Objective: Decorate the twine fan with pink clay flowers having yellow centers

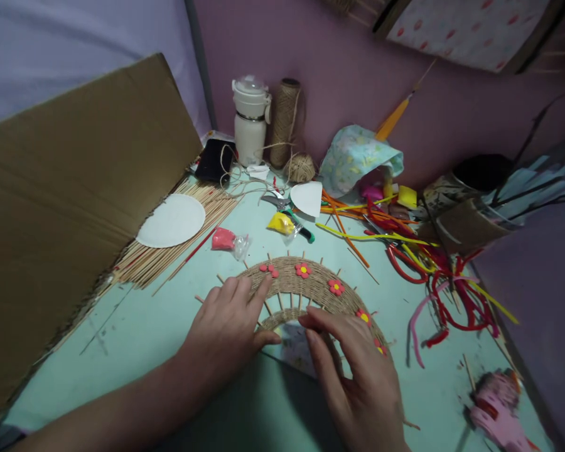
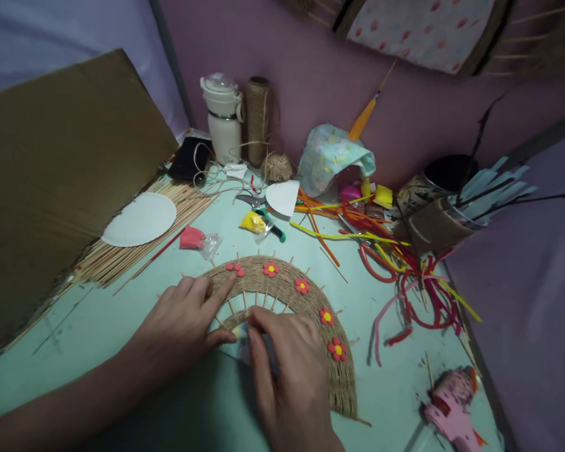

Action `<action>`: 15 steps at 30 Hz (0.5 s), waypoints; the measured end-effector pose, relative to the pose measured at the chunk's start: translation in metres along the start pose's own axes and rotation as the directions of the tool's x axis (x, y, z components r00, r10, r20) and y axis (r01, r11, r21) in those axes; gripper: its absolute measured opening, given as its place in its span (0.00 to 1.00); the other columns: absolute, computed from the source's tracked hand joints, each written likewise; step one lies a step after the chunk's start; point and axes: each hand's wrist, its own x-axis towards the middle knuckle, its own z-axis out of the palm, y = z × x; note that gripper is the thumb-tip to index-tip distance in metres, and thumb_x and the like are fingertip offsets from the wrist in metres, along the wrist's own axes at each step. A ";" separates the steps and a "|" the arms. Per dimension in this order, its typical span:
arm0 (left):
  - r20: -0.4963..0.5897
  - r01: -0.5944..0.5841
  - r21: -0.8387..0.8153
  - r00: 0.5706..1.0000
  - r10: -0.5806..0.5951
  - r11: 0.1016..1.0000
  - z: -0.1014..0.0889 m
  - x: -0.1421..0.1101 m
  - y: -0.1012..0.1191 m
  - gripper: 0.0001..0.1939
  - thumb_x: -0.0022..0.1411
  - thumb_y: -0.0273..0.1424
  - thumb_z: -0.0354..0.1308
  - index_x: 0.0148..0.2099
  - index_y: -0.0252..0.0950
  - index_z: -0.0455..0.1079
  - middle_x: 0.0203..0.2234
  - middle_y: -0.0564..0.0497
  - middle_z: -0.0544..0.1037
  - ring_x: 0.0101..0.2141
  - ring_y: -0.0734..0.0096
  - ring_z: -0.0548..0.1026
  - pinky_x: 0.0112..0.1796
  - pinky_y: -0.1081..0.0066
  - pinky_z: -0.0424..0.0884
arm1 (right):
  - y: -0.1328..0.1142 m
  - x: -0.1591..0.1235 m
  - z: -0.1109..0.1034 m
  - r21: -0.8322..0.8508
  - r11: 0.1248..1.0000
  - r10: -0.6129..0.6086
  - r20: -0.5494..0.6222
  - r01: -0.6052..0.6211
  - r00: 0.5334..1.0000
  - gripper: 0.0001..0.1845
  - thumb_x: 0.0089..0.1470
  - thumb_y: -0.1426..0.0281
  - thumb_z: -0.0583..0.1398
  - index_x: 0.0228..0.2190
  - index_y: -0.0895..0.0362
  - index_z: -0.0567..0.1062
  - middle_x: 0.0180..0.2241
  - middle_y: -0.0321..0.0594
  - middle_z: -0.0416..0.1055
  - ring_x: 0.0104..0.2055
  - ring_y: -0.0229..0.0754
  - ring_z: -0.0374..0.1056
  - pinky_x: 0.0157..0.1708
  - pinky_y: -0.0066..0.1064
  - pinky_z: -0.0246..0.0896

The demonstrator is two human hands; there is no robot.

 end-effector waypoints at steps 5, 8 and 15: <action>0.014 0.000 -0.026 1.000 0.000 1.000 0.001 0.003 -0.002 0.42 0.55 0.57 0.54 0.63 0.35 0.63 0.39 0.40 0.72 0.40 0.54 0.68 0.37 0.60 0.67 | -0.001 0.001 0.000 0.010 1.000 -0.004 0.001 0.004 1.000 0.13 0.58 0.78 0.58 0.46 0.57 0.71 0.36 0.38 0.76 0.37 0.38 0.71 0.37 0.31 0.65; 0.039 0.001 -0.049 0.999 0.001 0.999 0.003 0.004 -0.002 0.42 0.55 0.57 0.54 0.63 0.34 0.64 0.40 0.39 0.72 0.40 0.54 0.68 0.37 0.59 0.67 | -0.001 0.001 0.001 0.026 1.000 0.002 0.002 -0.002 1.000 0.14 0.58 0.78 0.58 0.46 0.57 0.70 0.37 0.39 0.76 0.37 0.39 0.71 0.37 0.32 0.66; 0.059 0.021 -0.113 0.998 -0.014 0.993 0.009 0.006 -0.003 0.42 0.56 0.58 0.51 0.63 0.33 0.63 0.42 0.38 0.72 0.40 0.52 0.67 0.37 0.58 0.67 | 0.001 -0.002 0.000 0.035 0.999 0.023 0.035 -0.024 0.999 0.16 0.58 0.78 0.58 0.47 0.55 0.70 0.37 0.40 0.76 0.38 0.40 0.71 0.37 0.34 0.67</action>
